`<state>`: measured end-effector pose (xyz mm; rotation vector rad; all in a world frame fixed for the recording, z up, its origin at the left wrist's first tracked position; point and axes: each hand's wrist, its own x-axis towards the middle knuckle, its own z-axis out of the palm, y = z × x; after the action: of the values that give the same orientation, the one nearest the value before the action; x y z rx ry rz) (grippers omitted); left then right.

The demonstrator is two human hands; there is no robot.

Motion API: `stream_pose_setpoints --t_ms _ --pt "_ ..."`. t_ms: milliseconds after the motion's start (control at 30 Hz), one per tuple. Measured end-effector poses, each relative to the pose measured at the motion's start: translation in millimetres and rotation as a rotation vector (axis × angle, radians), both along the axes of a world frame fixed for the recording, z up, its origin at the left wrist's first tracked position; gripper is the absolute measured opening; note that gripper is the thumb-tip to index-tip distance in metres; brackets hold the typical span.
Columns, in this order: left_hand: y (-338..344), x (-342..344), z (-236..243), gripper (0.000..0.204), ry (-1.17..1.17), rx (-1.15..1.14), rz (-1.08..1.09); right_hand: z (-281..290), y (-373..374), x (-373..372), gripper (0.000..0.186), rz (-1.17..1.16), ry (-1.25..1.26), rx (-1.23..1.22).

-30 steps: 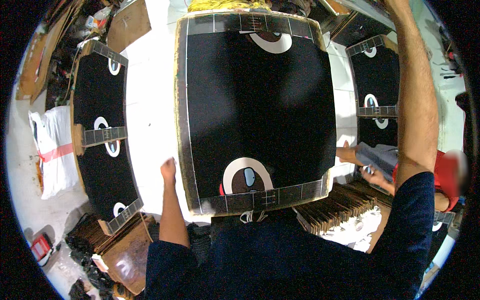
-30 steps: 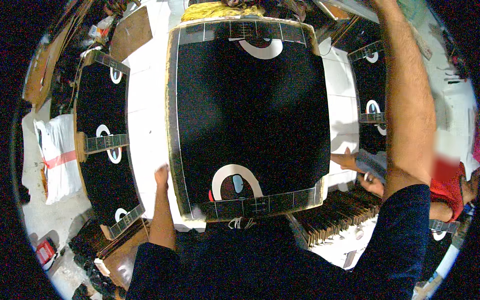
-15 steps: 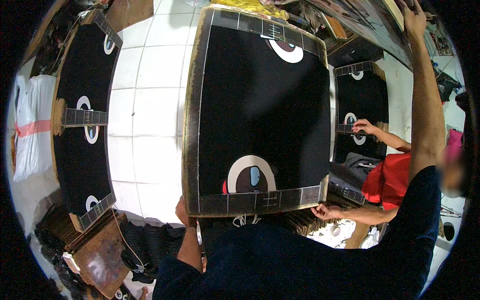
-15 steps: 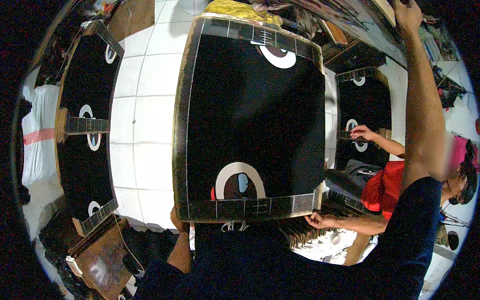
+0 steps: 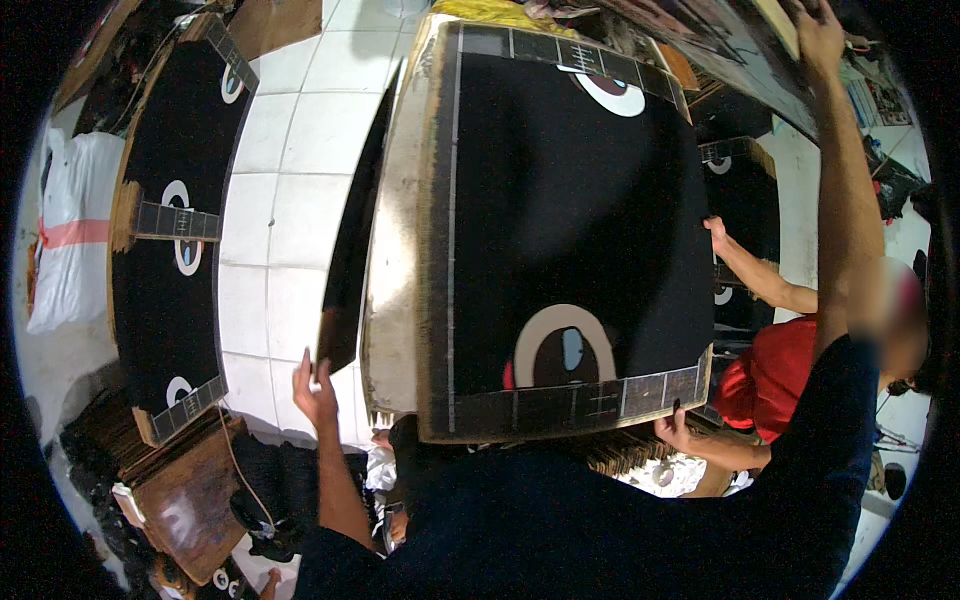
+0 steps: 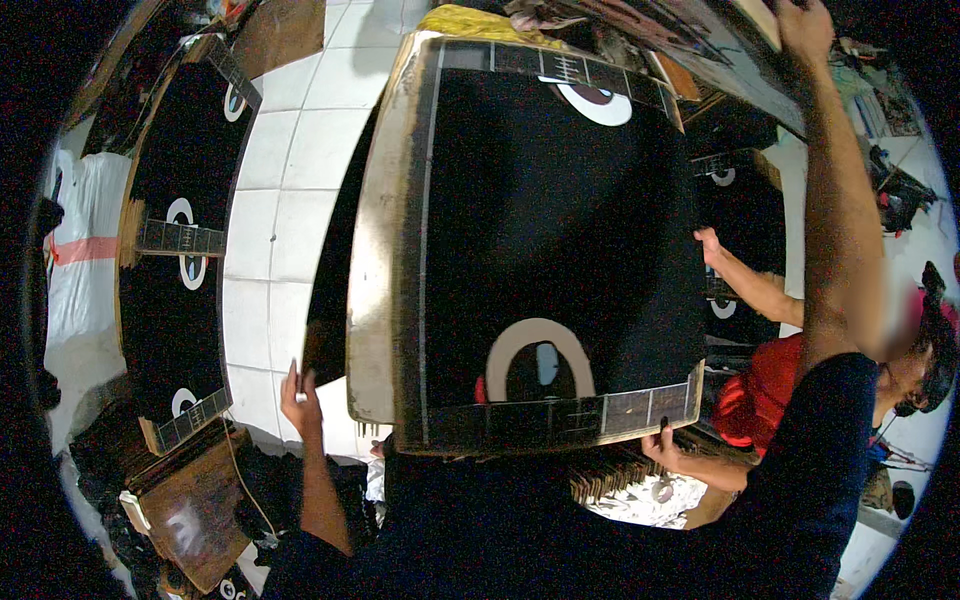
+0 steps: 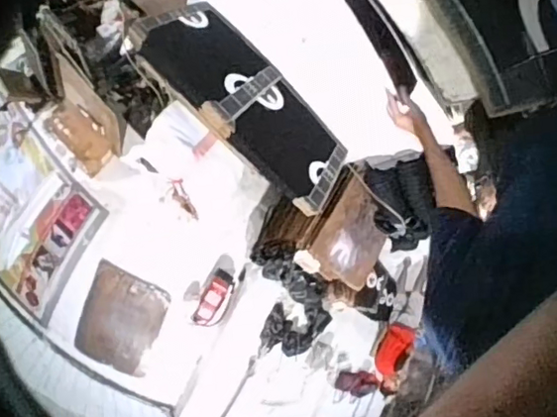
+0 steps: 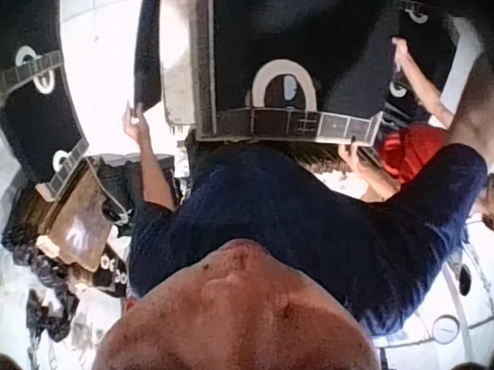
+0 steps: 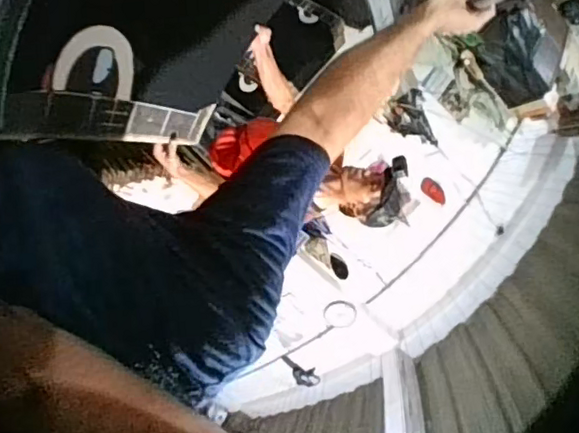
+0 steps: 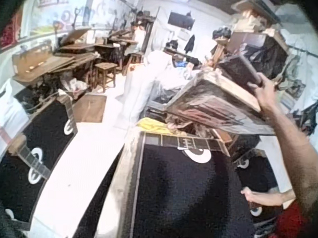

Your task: The person repeatedly aligns a screen printing frame over a black skateboard deck and uses a squeegee to pull ink across the screen. They lift the frame to check the deck, then repeat the process on multiple decks. The person also briefly handles a stack of wooden sticks and a cardboard sheet before resuming printing.

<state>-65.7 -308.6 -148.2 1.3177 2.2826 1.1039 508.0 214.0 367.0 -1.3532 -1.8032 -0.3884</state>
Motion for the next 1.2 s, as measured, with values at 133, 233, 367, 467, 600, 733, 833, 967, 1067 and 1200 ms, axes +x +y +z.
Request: stream_pose_setpoints --t_ms 133,233,367,467,600,733,833,967,1067,1200 --pt "113.8 18.8 69.4 0.018 -0.075 0.285 0.010 -12.2 4.0 0.5 0.034 0.181 0.192 0.226" --pt "181.5 32.0 152.7 0.018 0.236 0.477 0.007 -13.5 -10.0 0.7 0.031 -0.150 0.039 0.064" --pt "185.3 65.9 265.4 0.011 0.144 0.533 -0.018 -14.1 -27.4 -6.3 0.029 -0.138 -0.012 0.097" --pt "135.4 99.1 328.8 0.009 0.284 0.374 0.062 -12.6 -32.6 -12.2 0.031 -0.163 0.037 0.037" --pt "60.8 178.4 356.3 0.026 0.524 0.510 -0.298 -10.3 -32.0 -14.9 0.040 -0.227 -0.025 0.097" --pt "17.0 272.8 321.7 0.041 0.280 0.478 -0.789 -8.8 -31.4 -14.4 0.044 -0.230 -0.055 0.036" --pt "16.5 341.1 269.6 0.043 0.216 0.402 -1.186 -12.0 -32.4 -14.3 0.045 -0.242 -0.098 0.133" --pt "23.7 392.9 215.8 0.047 0.157 0.264 -1.264 -17.2 -36.9 -12.0 0.041 -0.265 -0.078 0.050" --pt "37.2 339.7 181.9 0.059 0.317 0.183 -0.986 -19.5 -40.2 -12.0 0.037 -0.257 -0.017 0.003" --pt "56.2 147.5 121.1 0.054 0.514 0.062 0.044 -21.7 -41.7 -12.3 0.036 -0.252 -0.048 0.067"
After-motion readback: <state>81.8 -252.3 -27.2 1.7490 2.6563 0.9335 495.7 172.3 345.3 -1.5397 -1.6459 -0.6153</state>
